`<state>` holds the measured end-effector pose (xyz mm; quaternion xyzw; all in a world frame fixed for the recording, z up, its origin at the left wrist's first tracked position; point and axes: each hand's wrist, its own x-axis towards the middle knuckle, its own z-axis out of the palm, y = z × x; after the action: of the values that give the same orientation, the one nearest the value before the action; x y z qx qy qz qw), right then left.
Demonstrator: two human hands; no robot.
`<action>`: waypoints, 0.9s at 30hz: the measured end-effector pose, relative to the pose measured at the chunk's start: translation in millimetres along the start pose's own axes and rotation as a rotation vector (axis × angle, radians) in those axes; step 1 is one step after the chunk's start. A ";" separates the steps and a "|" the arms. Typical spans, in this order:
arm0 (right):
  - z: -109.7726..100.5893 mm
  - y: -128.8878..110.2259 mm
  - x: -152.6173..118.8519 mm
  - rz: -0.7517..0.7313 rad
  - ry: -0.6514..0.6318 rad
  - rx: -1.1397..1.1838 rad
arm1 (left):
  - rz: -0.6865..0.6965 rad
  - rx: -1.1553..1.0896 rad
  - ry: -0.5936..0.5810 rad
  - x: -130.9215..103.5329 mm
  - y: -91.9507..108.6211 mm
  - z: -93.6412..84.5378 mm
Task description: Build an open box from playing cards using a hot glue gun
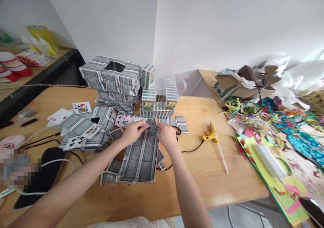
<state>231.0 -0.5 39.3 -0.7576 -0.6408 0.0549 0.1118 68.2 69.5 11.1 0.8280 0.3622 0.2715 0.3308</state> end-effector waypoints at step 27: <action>-3.7 -3.0 2.3 -0.013 -0.097 -0.125 | 0.070 0.038 -0.007 -0.2 -0.5 0.1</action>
<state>229.3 1.9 43.7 -0.7552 -0.6527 0.0507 0.0337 68.0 69.5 10.6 0.8472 0.3367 0.2735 0.3066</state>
